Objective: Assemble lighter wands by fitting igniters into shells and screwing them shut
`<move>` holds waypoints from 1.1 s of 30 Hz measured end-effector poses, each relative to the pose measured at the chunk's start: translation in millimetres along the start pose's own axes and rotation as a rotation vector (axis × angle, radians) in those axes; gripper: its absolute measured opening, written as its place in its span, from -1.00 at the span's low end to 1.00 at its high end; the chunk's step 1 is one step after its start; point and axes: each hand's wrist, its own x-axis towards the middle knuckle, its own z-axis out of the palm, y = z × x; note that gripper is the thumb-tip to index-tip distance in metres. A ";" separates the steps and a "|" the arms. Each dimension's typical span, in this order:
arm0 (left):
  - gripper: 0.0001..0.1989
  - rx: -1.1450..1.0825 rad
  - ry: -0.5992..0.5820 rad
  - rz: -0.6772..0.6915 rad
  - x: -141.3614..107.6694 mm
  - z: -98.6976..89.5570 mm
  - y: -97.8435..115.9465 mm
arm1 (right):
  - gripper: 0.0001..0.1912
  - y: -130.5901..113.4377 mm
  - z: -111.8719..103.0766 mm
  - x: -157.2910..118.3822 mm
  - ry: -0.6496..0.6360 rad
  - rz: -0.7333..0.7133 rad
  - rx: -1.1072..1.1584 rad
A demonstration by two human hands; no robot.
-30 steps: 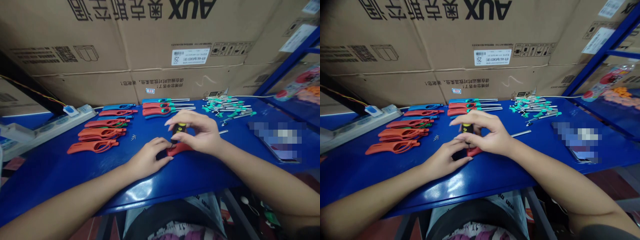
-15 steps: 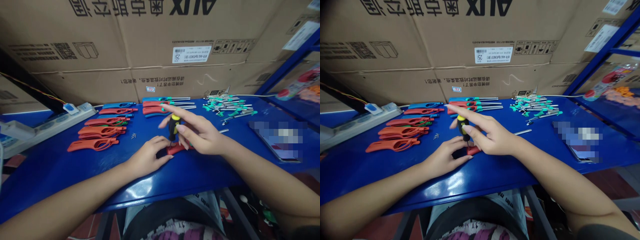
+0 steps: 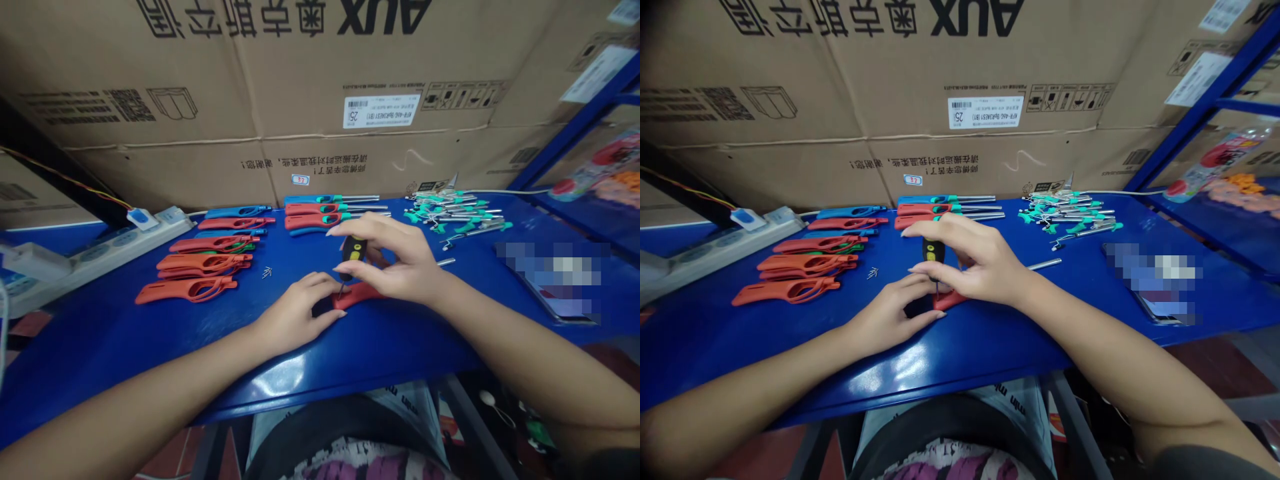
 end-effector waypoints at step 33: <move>-0.82 0.038 0.006 -0.014 0.7 2.5 0.0 | -0.70 -17.5 -0.9 6.5 -0.087 -0.032 0.201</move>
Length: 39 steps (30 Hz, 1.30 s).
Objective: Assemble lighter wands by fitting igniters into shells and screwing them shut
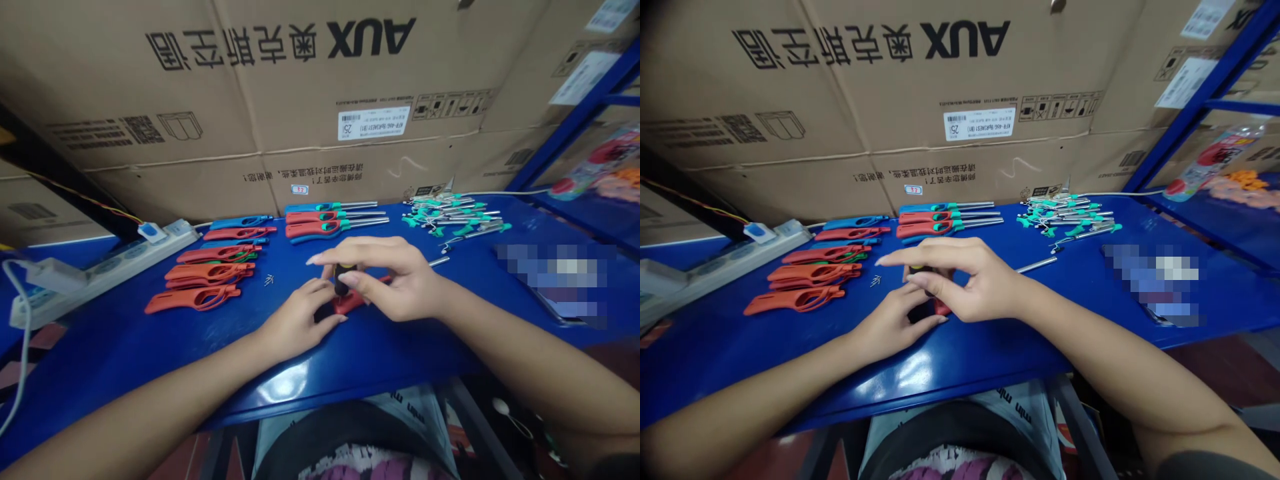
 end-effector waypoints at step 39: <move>-0.70 0.004 -0.006 -0.033 1.1 1.3 1.1 | -0.61 14.5 -6.1 -6.2 -0.011 -0.048 -0.247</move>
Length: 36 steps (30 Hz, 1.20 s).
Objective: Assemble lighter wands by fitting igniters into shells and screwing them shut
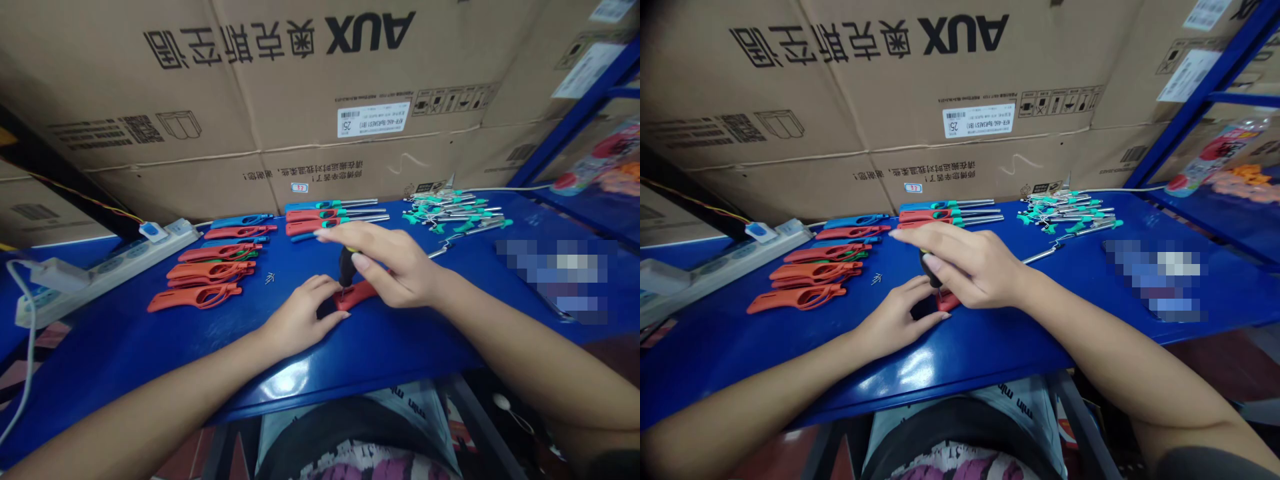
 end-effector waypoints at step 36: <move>-0.68 -0.003 0.021 0.025 0.3 -0.3 0.3 | -0.72 2.8 1.7 -0.3 0.156 0.033 -0.028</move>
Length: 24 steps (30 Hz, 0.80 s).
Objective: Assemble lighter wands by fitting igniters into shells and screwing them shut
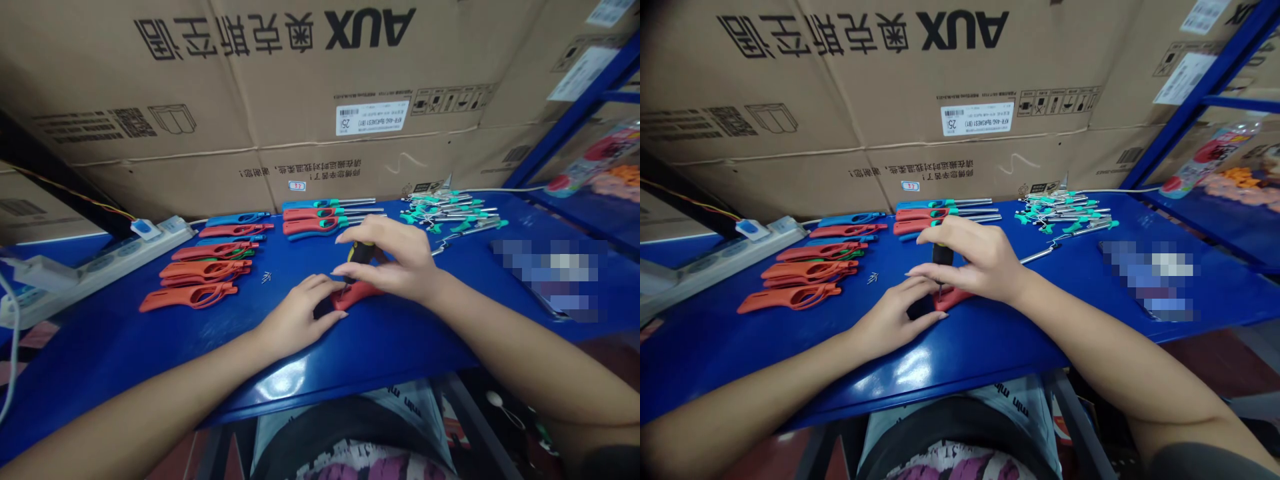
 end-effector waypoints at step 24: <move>-0.73 0.002 -0.015 -0.007 0.1 -0.6 0.7 | -0.65 -2.7 1.9 -4.2 -0.108 0.008 0.095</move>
